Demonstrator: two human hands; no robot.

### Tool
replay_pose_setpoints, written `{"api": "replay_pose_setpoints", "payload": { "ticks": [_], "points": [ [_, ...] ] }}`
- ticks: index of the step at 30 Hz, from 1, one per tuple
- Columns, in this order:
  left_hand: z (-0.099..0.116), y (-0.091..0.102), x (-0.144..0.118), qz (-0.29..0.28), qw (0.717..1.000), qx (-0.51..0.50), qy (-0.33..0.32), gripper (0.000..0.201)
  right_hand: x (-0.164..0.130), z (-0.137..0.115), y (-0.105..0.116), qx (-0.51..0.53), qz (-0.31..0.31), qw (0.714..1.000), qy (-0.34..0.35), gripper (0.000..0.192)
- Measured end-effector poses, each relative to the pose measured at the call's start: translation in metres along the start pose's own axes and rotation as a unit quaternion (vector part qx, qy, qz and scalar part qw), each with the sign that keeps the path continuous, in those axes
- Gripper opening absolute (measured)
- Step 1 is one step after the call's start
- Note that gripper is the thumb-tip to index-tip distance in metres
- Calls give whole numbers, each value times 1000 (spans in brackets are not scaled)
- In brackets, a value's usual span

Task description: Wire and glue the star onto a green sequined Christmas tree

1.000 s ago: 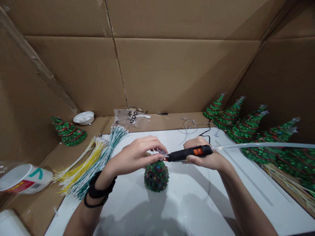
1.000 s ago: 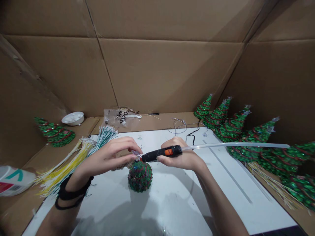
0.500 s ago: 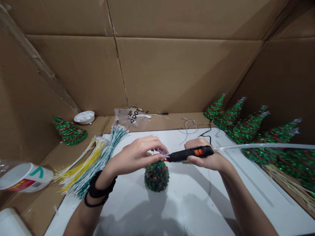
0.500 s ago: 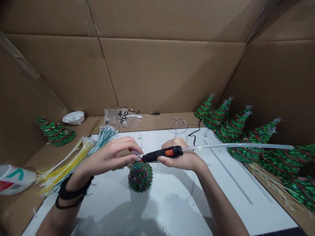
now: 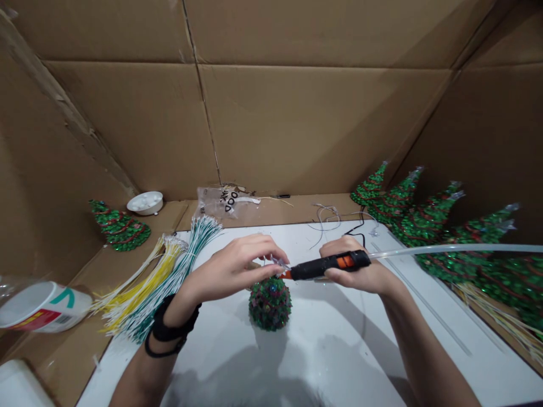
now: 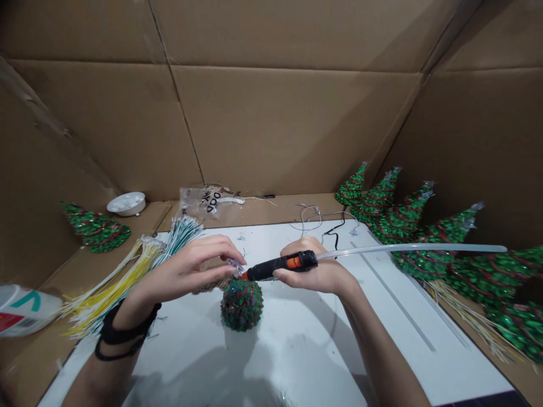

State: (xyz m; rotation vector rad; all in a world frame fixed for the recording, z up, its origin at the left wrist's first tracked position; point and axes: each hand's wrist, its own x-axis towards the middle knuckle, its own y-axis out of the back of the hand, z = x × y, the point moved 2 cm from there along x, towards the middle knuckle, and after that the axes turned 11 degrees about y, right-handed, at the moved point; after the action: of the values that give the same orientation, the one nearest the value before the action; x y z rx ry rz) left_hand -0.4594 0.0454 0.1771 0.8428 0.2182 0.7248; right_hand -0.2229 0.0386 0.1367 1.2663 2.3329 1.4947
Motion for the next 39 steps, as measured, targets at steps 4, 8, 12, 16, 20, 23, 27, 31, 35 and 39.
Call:
{"api": "replay_pose_setpoints", "payload": {
  "ticks": [4,8,12,16,20,23,27,31,35,39],
  "points": [
    [-1,1,0,3,1000,-1,-5,18,0,0,0,19,-1,1000,-15,56],
    [-1,1,1,8,1000,0,-8,17,-1,-2,2,41,-16,998,-52,53],
    [-1,0,1,12,1000,-4,-11,16,-2,-2,9,-9,-51,981,-189,47],
    [0,0,0,21,1000,1,-9,15,-2,6,11,-73,-50,967,-240,46],
    [2,-1,0,23,1000,3,7,15,-12,17,-12,-93,-78,976,-179,18],
    [2,-2,0,24,1000,5,18,13,-32,24,-42,-48,-110,983,-142,4],
    [1,-1,-1,33,999,19,31,12,-64,35,-72,-11,-111,982,-153,27],
    [1,1,-3,43,998,24,47,13,-79,41,-72,23,-96,986,-138,58],
    [0,2,-5,56,996,45,56,15,-65,21,-56,63,11,990,-125,47],
    [-1,2,-6,68,993,82,52,14,-39,-13,-57,160,74,979,-99,48]
  ]
}}
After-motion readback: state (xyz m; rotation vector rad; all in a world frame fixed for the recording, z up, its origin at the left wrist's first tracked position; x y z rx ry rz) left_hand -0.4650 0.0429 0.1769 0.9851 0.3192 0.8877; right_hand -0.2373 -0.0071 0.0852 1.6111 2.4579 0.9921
